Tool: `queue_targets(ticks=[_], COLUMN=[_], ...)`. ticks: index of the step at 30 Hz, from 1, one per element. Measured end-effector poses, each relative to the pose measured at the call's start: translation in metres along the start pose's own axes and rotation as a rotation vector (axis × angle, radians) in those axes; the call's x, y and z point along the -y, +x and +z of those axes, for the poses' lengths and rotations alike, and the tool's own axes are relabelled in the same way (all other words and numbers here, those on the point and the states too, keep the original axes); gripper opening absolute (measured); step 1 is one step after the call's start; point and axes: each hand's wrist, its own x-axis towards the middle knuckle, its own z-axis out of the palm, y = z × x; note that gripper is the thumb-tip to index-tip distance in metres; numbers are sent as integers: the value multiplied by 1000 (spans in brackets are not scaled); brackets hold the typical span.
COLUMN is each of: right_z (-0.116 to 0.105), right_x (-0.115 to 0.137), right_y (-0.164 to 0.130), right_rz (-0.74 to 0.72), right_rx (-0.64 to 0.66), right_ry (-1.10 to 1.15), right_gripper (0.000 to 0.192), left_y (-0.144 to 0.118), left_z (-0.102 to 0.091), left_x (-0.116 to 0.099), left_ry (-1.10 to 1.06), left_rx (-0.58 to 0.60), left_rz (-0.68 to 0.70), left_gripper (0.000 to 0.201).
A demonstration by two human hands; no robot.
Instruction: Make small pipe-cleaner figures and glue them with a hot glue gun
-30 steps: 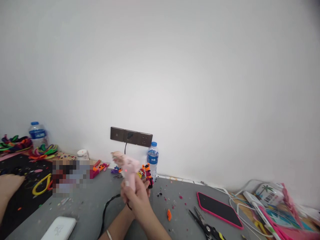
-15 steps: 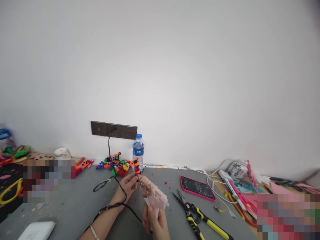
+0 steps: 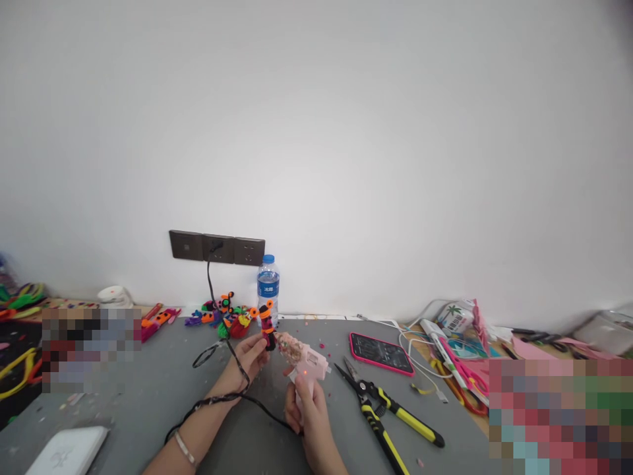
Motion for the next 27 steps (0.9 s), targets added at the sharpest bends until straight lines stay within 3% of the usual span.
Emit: queue_targets(ticks=[27], right_z=[-2], right_x=[-1], right_y=[-1], right_rz=[32], right_rx=[-6], right_ry=[10], right_gripper=[56], left_y=[-1], left_z=[-2], left_x=[0], left_ry=[-52], left_rx=[57], left_rz=[4], left_gripper=[47])
